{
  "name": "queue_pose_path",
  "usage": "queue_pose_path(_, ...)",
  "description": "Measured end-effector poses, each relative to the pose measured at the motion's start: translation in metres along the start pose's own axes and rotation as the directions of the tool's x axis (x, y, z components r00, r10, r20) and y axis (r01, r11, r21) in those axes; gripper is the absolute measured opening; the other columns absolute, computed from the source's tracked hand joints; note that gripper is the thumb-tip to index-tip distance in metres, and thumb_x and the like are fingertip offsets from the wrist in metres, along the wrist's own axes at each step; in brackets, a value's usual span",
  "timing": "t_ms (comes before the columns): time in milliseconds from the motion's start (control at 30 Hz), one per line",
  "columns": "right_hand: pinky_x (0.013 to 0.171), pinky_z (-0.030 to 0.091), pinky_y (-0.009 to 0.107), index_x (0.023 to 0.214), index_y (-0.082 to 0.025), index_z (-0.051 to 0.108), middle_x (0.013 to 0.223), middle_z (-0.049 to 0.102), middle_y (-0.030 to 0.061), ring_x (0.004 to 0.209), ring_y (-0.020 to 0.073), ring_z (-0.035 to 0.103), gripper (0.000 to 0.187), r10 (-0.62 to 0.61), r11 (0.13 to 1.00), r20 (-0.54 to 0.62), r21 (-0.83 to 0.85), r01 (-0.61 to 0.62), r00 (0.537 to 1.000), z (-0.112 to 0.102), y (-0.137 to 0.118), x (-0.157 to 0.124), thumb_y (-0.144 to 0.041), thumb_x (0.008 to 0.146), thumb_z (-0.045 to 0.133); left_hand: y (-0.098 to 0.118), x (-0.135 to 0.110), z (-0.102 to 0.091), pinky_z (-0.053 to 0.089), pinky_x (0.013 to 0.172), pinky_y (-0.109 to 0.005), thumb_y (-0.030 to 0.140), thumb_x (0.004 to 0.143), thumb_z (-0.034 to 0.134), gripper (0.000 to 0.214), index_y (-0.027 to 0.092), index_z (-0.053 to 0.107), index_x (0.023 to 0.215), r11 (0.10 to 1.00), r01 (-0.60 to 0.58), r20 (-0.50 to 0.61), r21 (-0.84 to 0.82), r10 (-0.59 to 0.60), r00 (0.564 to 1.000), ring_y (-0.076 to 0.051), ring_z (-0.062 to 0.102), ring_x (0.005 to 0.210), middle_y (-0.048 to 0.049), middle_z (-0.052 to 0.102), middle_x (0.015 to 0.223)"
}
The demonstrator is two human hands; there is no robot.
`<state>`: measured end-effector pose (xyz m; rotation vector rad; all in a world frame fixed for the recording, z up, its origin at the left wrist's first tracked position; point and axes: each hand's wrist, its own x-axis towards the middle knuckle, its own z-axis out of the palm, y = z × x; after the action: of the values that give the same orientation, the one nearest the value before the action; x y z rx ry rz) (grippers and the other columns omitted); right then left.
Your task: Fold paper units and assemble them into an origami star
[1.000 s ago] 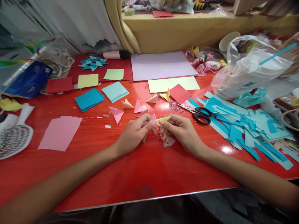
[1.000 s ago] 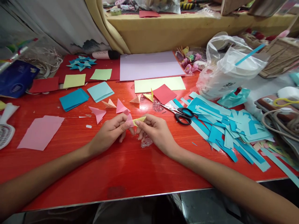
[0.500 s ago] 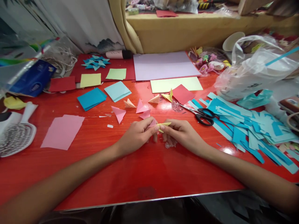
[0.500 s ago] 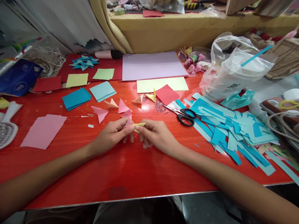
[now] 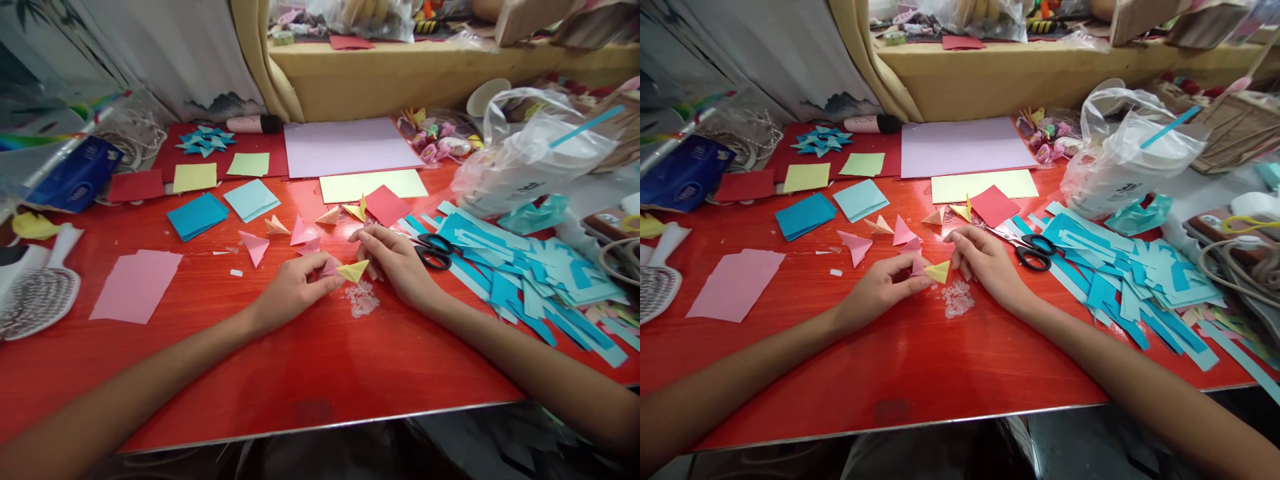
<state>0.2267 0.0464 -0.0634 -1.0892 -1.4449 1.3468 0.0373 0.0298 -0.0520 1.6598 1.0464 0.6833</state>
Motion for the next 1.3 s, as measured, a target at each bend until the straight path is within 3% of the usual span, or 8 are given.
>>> queue_pose_path(100, 0.039, 0.034, 0.018, 0.102, -0.018, 0.053, 0.063, 0.052, -0.0049, 0.042, 0.0039, 0.044, 0.019, -0.021, 0.997, 0.011, -0.077, 0.022, 1.000, -0.001, 0.002, 0.005, -0.030, 0.088, 0.052, 0.001, 0.000, 0.001, 0.037, 0.060, -0.024, 0.031, 0.083, 0.055, 0.012, 0.019, 0.054, 0.083, 1.000, 0.006, 0.018, -0.021, -0.005, 1.000, -0.011, 0.048, 0.066, 0.0019, 0.053, 0.073)
queue_pose_path(333, 0.033, 0.036, 0.022, 0.130, -0.023, 0.043, 0.073, 0.057, -0.0011, 0.038, 0.0064, 0.048, 0.047, -0.055, 0.952, -0.005, -0.301, 0.051, 0.998, 0.001, 0.006, 0.030, -0.027, 0.085, 0.055, 0.003, 0.001, 0.002, 0.040, 0.061, -0.025, 0.033, 0.080, 0.060, 0.025, 0.021, 0.049, 0.099, 0.987, 0.067, 0.000, -0.144, -0.067, 0.998, -0.011, 0.053, 0.064, 0.0033, 0.054, 0.069)
queue_pose_path(633, 0.046, 0.038, 0.023, 0.119, -0.020, 0.056, 0.048, 0.048, -0.0068, 0.037, 0.0074, 0.044, 0.035, -0.083, 0.877, 0.003, -0.475, 0.075, 0.997, 0.003, 0.003, 0.034, -0.030, 0.086, 0.054, 0.003, 0.003, 0.006, 0.037, 0.055, -0.021, 0.028, 0.080, 0.060, 0.022, 0.019, 0.040, 0.079, 0.962, 0.053, 0.019, -0.268, -0.050, 0.999, -0.007, 0.047, 0.054, 0.0045, 0.053, 0.068)
queue_pose_path(767, 0.044, 0.035, 0.021, 0.093, -0.017, 0.062, 0.045, 0.044, -0.0066, 0.036, 0.0060, 0.042, 0.019, -0.079, 0.903, 0.014, -0.424, 0.077, 0.997, 0.003, 0.007, 0.036, -0.027, 0.088, 0.047, 0.005, 0.003, 0.006, 0.037, 0.055, -0.021, 0.027, 0.080, 0.059, 0.021, 0.019, 0.040, 0.079, 0.972, 0.095, 0.026, -0.215, -0.092, 0.995, -0.007, 0.049, 0.055, 0.0056, 0.052, 0.066)
queue_pose_path(933, 0.042, 0.037, 0.020, 0.095, -0.019, 0.051, 0.063, 0.052, -0.0048, 0.037, 0.0046, 0.045, 0.012, -0.098, 0.942, -0.021, -0.323, 0.085, 0.995, 0.003, 0.014, 0.034, -0.021, 0.088, 0.041, 0.005, 0.003, 0.006, 0.036, 0.056, -0.021, 0.029, 0.081, 0.059, 0.020, 0.020, 0.041, 0.079, 0.983, 0.090, -0.008, -0.160, -0.092, 0.996, -0.007, 0.049, 0.058, 0.0056, 0.050, 0.068)
queue_pose_path(1033, 0.050, 0.044, 0.023, 0.117, -0.021, 0.044, 0.091, 0.057, 0.0016, 0.046, 0.0051, 0.051, 0.033, -0.140, 0.921, -0.001, -0.368, 0.129, 0.990, 0.001, 0.014, 0.034, -0.019, 0.084, 0.049, 0.005, 0.002, 0.005, 0.036, 0.057, -0.021, 0.029, 0.082, 0.057, 0.019, 0.020, 0.040, 0.079, 0.985, 0.094, 0.011, -0.142, -0.093, 0.996, -0.007, 0.048, 0.059, 0.0056, 0.051, 0.067)
queue_pose_path(1167, 0.065, 0.050, 0.029, 0.137, -0.026, 0.032, 0.131, 0.044, 0.0106, 0.060, 0.0067, 0.051, 0.063, -0.222, 0.827, 0.151, -0.494, 0.268, 0.963, -0.001, 0.009, 0.038, -0.012, 0.079, 0.054, 0.005, 0.000, 0.004, 0.035, 0.058, -0.023, 0.031, 0.083, 0.055, 0.017, 0.020, 0.042, 0.080, 0.993, 0.105, 0.053, -0.054, -0.102, 0.993, -0.009, 0.048, 0.060, 0.0053, 0.051, 0.066)
queue_pose_path(1300, 0.072, 0.049, 0.033, 0.137, -0.024, 0.037, 0.127, 0.050, 0.0107, 0.076, 0.0143, 0.057, 0.062, -0.229, 0.684, 0.331, -0.615, 0.393, 0.916, 0.002, 0.006, 0.049, -0.017, 0.079, 0.058, 0.003, -0.001, 0.002, 0.033, 0.057, -0.023, 0.031, 0.083, 0.054, 0.015, 0.021, 0.043, 0.081, 0.995, 0.096, 0.071, -0.020, -0.094, 0.993, -0.009, 0.046, 0.060, 0.0051, 0.051, 0.067)
